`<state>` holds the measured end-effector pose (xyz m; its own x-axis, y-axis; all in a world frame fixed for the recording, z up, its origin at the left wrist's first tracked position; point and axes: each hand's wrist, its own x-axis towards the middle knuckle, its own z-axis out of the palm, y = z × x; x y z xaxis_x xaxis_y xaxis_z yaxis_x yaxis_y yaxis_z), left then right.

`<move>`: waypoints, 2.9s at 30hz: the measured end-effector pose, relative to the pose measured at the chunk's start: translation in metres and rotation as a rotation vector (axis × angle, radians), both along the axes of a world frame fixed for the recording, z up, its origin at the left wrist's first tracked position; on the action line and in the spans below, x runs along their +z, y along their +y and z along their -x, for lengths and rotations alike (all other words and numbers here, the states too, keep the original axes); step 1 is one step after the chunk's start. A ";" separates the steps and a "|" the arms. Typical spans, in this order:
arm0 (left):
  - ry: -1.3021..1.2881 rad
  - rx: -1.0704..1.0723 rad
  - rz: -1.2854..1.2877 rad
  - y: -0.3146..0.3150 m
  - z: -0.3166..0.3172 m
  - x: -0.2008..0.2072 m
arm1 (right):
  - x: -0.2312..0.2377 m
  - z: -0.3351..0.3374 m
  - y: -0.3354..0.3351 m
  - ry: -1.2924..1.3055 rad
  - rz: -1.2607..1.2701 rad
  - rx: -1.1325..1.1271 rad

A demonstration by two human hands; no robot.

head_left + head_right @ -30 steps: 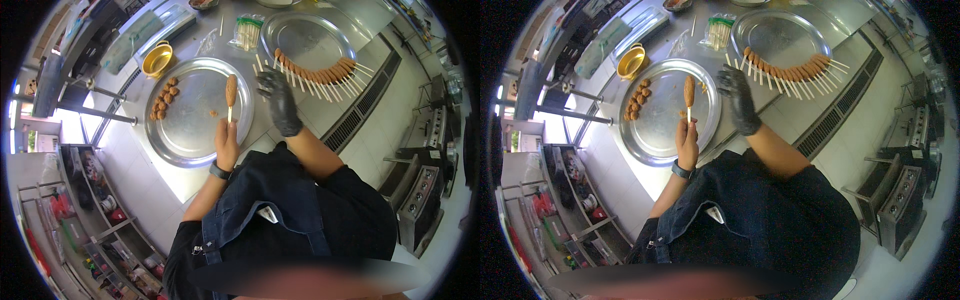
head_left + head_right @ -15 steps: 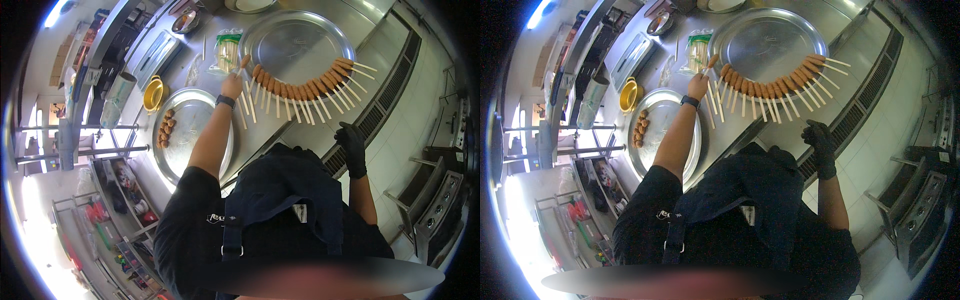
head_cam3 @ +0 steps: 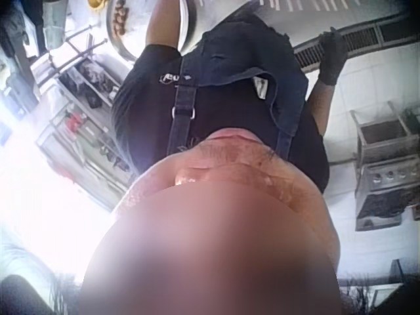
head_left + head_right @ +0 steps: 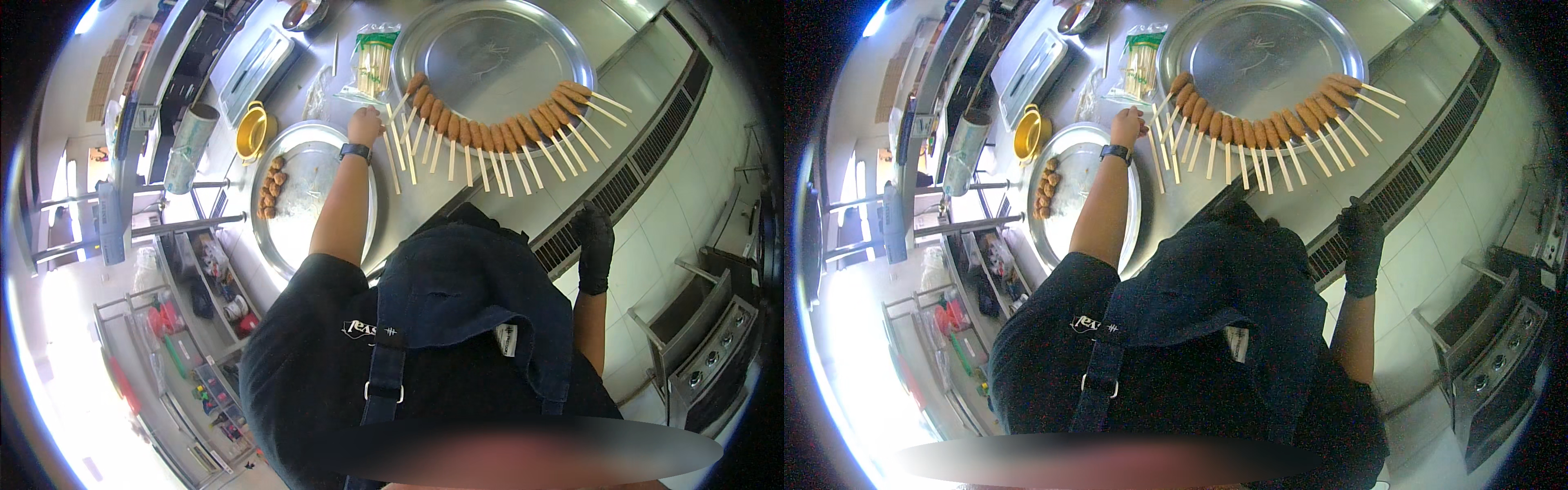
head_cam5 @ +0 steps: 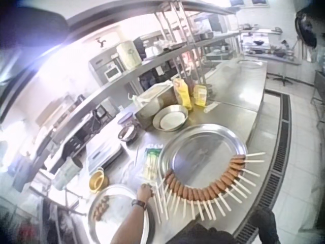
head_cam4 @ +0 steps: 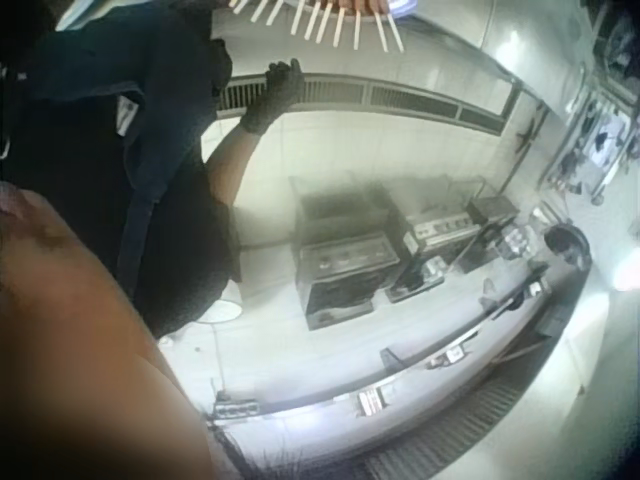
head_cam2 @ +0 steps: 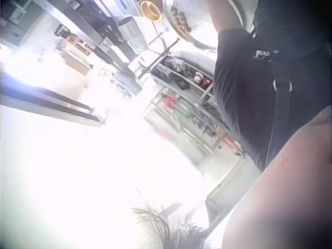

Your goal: The person inserts wooden sticks into round meatballs and arranges them on a metal tray. They handle each meatball individually, ensuring the stick is centered, then place the finished skewers in a circular pattern on the tray.

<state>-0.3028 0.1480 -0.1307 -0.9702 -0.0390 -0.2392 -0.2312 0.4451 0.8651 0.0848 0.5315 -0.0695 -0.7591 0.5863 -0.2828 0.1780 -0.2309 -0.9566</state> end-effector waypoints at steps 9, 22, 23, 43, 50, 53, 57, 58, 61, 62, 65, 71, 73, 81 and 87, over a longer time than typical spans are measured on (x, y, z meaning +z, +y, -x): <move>0.104 -0.561 1.010 -0.004 -0.020 0.003 | 0.004 0.013 -0.011 0.002 0.061 0.055; 0.034 0.233 -0.470 -0.088 -0.064 0.106 | 0.026 0.058 -0.036 0.161 0.061 0.219; 0.020 0.282 -0.659 -0.109 -0.076 0.113 | 0.027 0.066 -0.041 0.164 0.080 0.219; -0.180 0.918 -1.130 -0.455 -0.595 0.021 | -0.066 0.267 -0.582 0.325 -1.105 1.054; -0.534 0.731 0.141 -0.465 -0.849 -0.172 | -0.052 0.320 -0.640 0.154 -1.466 0.933; -0.798 0.590 0.265 -0.434 -0.939 -0.223 | -0.054 0.336 -0.654 0.275 -1.485 0.999; -0.956 0.675 0.135 -0.418 -0.972 -0.232 | -0.077 0.373 -0.664 0.244 -1.547 1.049; -0.956 0.699 0.111 -0.419 -0.971 -0.227 | -0.081 0.380 -0.662 0.267 -1.532 1.053; -0.915 0.761 0.060 -0.435 -0.948 -0.214 | -0.086 0.388 -0.649 0.221 -1.418 1.105; -0.892 0.788 0.041 -0.442 -0.937 -0.208 | -0.081 0.384 -0.643 0.154 -1.383 1.094; -0.760 0.941 -0.082 -0.468 -0.891 -0.184 | -0.051 0.345 -0.628 0.400 -1.245 0.882; -0.575 1.023 -0.361 -0.487 -0.805 -0.155 | 0.057 0.229 -0.591 0.584 -0.792 0.972; -0.563 0.918 -0.312 -0.490 -0.806 -0.171 | 0.077 0.212 -0.579 0.519 -0.860 1.036; -0.750 0.470 0.032 -0.518 -0.867 -0.255 | 0.016 0.206 -0.548 0.373 -1.163 1.146; -0.817 0.580 0.022 -0.550 -0.812 -0.227 | -0.053 0.160 -0.590 0.465 -1.571 1.138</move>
